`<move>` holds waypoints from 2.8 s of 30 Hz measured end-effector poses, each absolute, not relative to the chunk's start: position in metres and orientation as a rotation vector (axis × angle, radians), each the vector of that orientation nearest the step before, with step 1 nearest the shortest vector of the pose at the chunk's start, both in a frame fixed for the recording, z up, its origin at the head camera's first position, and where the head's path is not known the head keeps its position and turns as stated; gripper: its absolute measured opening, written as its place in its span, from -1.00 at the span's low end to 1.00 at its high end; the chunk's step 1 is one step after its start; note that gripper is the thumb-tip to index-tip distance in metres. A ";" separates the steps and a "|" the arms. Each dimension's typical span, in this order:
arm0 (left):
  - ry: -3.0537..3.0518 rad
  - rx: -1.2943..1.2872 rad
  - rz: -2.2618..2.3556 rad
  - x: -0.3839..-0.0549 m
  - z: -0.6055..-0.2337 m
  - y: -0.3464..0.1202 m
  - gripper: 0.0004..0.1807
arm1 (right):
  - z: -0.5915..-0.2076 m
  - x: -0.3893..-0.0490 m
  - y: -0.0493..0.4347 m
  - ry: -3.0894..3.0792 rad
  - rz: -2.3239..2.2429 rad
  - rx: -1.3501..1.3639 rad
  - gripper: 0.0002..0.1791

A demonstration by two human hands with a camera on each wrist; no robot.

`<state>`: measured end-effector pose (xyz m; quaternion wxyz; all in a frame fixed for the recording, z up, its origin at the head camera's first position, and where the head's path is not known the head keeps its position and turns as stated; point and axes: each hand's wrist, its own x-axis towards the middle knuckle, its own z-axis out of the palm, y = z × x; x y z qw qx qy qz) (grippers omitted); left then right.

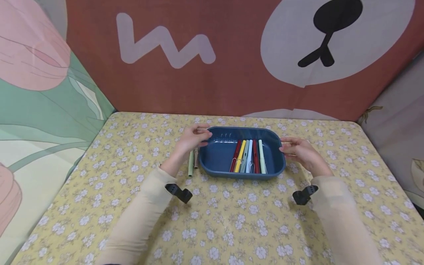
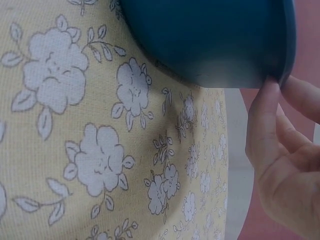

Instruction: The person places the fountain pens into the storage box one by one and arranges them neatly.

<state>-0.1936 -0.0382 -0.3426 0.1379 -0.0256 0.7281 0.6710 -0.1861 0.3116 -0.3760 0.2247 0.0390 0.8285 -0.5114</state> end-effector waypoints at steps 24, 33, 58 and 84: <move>2.244 -0.219 1.777 -0.199 -0.378 -0.088 -0.55 | -0.376 -0.186 0.310 2.293 -1.421 0.144 -0.25; 2.271 -0.209 1.653 -0.196 -0.388 -0.099 -0.55 | -0.375 -0.186 0.310 2.292 -1.420 0.143 -0.25; 2.273 -0.229 1.528 -0.192 -0.402 -0.097 -0.47 | -0.376 -0.186 0.311 2.289 -1.429 0.130 -0.25; 2.289 -0.268 1.464 -0.196 -0.402 -0.093 -0.45 | -0.376 -0.185 0.310 2.311 -1.413 0.134 -0.27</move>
